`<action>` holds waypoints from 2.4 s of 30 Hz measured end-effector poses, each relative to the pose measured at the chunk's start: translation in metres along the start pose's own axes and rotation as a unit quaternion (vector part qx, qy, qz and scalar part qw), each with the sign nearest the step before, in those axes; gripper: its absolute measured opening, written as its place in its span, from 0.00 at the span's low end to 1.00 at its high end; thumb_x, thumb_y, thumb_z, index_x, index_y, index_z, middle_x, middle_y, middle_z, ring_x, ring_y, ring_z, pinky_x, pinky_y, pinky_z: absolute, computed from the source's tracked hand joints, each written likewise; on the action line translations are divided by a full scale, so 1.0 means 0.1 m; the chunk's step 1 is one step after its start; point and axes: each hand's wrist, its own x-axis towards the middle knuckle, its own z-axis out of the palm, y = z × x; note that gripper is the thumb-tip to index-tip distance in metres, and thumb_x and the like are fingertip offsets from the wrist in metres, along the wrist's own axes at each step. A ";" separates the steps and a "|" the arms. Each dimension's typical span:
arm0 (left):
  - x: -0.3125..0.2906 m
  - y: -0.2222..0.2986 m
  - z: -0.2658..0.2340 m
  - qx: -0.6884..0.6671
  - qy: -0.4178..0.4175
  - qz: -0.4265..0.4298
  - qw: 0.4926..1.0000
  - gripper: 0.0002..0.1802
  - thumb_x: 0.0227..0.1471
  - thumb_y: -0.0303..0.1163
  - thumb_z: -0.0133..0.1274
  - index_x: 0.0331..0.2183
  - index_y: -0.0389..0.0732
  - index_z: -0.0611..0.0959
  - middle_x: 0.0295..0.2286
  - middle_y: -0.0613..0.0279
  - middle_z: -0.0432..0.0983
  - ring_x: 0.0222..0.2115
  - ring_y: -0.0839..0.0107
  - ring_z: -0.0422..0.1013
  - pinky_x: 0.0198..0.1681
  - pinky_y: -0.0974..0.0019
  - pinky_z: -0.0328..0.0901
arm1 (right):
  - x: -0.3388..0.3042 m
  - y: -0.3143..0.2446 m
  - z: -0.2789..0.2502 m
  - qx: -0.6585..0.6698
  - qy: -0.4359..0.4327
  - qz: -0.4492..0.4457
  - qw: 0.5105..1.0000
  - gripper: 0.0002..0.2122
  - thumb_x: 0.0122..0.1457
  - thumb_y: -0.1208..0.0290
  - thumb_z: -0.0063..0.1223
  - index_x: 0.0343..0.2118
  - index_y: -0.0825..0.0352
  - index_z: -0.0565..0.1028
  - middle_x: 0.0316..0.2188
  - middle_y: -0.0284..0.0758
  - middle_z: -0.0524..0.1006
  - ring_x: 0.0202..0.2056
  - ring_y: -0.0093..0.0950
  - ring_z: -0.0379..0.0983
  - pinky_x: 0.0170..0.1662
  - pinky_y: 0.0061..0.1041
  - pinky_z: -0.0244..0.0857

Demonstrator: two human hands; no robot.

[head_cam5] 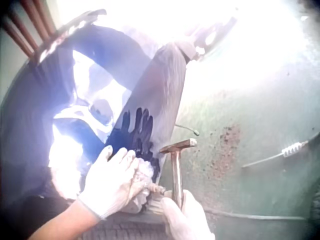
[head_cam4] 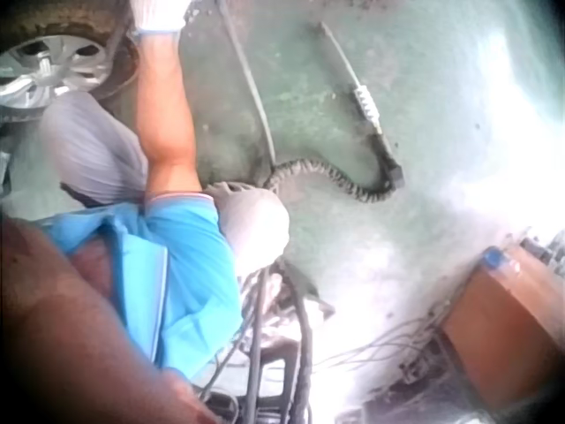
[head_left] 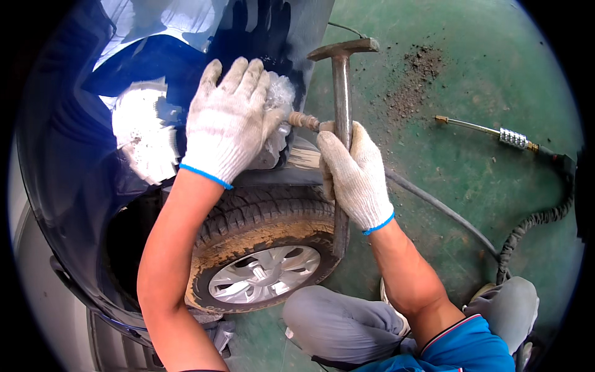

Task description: The person uses a pneumatic hammer to repeatedly strike a white filler patch on the rear quarter panel of a blue car. They then switch to a manual hammer to continue tapping the same area. Finally, they wipe the panel with a cloth and inspect the surface.

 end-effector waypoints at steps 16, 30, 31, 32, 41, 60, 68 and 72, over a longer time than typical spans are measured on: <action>-0.48 0.15 -0.25 -0.132 0.022 -0.008 0.991 0.35 0.55 0.47 0.65 0.57 0.33 0.79 0.58 0.46 0.75 0.63 0.51 0.68 0.71 0.42 0.54 | 0.24 0.23 0.22 -0.215 -0.060 -0.110 0.969 0.16 0.68 0.63 0.52 0.47 0.74 0.73 0.29 0.56 0.81 0.35 0.55 0.81 0.40 0.48 0.73; -0.57 0.22 -0.20 -0.155 0.028 -0.018 0.987 0.37 0.51 0.44 0.67 0.58 0.34 0.78 0.59 0.44 0.74 0.63 0.49 0.68 0.71 0.42 0.55 | 0.22 0.14 0.25 -0.207 -0.042 -0.111 0.971 0.13 0.68 0.65 0.51 0.44 0.73 0.73 0.27 0.56 0.80 0.33 0.57 0.80 0.38 0.49 0.73; -0.57 0.22 -0.20 -0.155 0.031 -0.018 0.987 0.37 0.51 0.44 0.67 0.58 0.34 0.79 0.59 0.44 0.74 0.63 0.49 0.68 0.71 0.42 0.55 | 0.22 0.14 0.22 -0.226 -0.055 -0.116 0.966 0.14 0.68 0.65 0.51 0.45 0.73 0.73 0.28 0.57 0.80 0.33 0.57 0.80 0.38 0.49 0.74; -0.56 0.23 -0.20 -0.157 0.030 -0.016 0.987 0.37 0.51 0.43 0.67 0.58 0.34 0.79 0.59 0.45 0.74 0.63 0.49 0.68 0.71 0.42 0.55 | 0.22 0.15 0.20 -0.245 -0.068 -0.120 0.960 0.14 0.68 0.65 0.52 0.45 0.73 0.73 0.28 0.57 0.80 0.33 0.57 0.80 0.38 0.48 0.74; -0.54 0.19 -0.26 -0.152 0.030 -0.013 0.988 0.35 0.52 0.44 0.67 0.57 0.35 0.80 0.58 0.47 0.76 0.63 0.50 0.68 0.71 0.42 0.55 | 0.11 0.32 0.22 -0.170 -0.032 -0.106 0.979 0.15 0.68 0.63 0.53 0.41 0.74 0.72 0.26 0.57 0.80 0.32 0.57 0.80 0.37 0.49 0.72; -0.22 0.09 -0.10 -0.076 0.027 0.002 0.997 0.35 0.57 0.49 0.62 0.59 0.37 0.79 0.59 0.49 0.76 0.64 0.54 0.68 0.72 0.44 0.53 | 0.31 0.22 0.24 -0.265 -0.045 -0.169 0.948 0.13 0.67 0.66 0.52 0.41 0.74 0.70 0.25 0.57 0.79 0.30 0.58 0.79 0.36 0.52 0.72; -0.34 0.09 -0.13 -0.119 0.037 -0.007 0.992 0.36 0.54 0.46 0.65 0.59 0.37 0.78 0.59 0.50 0.75 0.64 0.53 0.67 0.72 0.42 0.53 | 0.24 -0.03 0.27 -0.184 -0.009 -0.202 0.962 0.12 0.67 0.68 0.52 0.41 0.74 0.70 0.23 0.55 0.78 0.30 0.57 0.80 0.34 0.52 0.73; -0.31 0.11 -0.13 -0.126 0.042 -0.007 0.991 0.37 0.53 0.46 0.66 0.59 0.37 0.79 0.59 0.49 0.75 0.63 0.52 0.67 0.72 0.42 0.53 | 0.42 0.24 0.26 -0.332 -0.061 -0.212 0.917 0.11 0.67 0.68 0.53 0.42 0.74 0.70 0.24 0.53 0.80 0.30 0.55 0.81 0.34 0.49 0.74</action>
